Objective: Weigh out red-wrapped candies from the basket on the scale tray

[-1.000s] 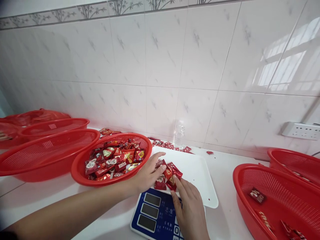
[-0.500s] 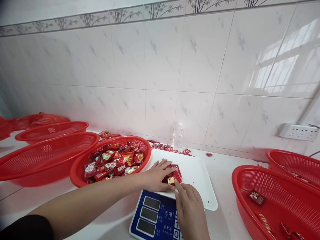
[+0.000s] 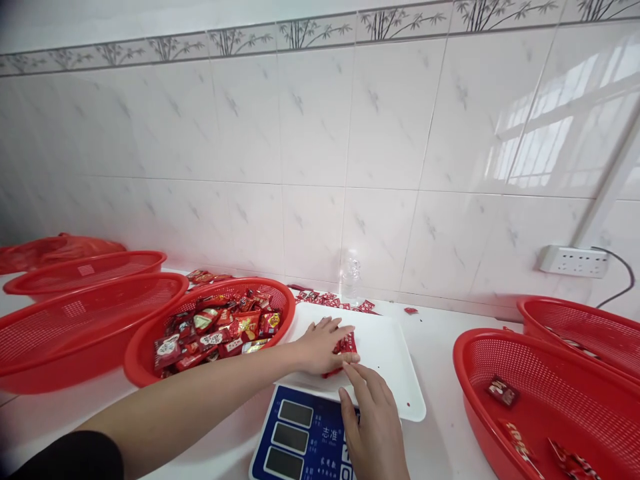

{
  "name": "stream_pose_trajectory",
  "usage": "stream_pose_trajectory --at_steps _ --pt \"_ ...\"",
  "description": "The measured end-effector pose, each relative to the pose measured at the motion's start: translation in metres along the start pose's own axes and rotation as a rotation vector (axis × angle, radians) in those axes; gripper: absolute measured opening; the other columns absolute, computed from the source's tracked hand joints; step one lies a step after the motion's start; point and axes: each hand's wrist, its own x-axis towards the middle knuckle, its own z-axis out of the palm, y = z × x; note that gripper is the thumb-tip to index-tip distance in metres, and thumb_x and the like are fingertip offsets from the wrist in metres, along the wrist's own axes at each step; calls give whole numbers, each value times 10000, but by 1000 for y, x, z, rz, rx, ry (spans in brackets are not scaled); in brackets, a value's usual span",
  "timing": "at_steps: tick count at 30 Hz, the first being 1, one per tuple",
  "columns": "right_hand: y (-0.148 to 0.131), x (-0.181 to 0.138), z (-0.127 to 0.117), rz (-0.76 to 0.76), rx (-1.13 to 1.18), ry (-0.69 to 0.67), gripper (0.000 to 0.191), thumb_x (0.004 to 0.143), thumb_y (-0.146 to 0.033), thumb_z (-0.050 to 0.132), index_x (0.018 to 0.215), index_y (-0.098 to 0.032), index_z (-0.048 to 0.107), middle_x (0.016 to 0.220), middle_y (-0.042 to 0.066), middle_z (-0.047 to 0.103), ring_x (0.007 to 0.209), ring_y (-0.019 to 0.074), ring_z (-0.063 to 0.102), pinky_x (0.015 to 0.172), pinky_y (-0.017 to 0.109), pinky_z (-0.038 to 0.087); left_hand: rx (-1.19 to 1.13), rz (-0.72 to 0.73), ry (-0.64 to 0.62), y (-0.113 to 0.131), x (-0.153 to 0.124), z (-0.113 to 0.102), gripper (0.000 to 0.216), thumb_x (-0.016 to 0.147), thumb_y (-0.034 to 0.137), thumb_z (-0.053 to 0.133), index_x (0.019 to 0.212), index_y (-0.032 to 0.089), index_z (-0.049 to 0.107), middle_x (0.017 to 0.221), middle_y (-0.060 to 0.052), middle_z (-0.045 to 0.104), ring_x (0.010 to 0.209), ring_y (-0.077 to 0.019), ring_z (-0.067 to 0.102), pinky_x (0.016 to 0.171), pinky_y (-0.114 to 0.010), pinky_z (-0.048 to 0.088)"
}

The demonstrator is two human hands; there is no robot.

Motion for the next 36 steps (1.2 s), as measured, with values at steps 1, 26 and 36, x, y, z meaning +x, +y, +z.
stream_pose_trajectory --at_steps 1,26,36 --pt "0 0 0 1 5 9 353 892 -293 465 1244 -287 463 1193 53 572 1107 214 527 885 409 508 38 13 9 3 1 3 733 732 648 483 1367 317 325 1473 -116 253 1348 -386 141 1016 -614 135" --pt "-1 -1 0 -42 81 104 238 885 -258 485 1106 -254 571 1064 70 633 988 197 598 786 341 563 -544 -152 551 -33 24 -33 204 734 376 576 769 177 545 674 32 549 637 -129 503 580 -237 381" --pt "-2 0 2 -80 84 121 228 878 -242 494 1086 -251 586 1039 51 645 975 179 604 792 315 561 -104 -63 193 -21 -43 -30 235 742 396 586 905 232 625 947 -30 635 854 -217 583 716 -287 416"
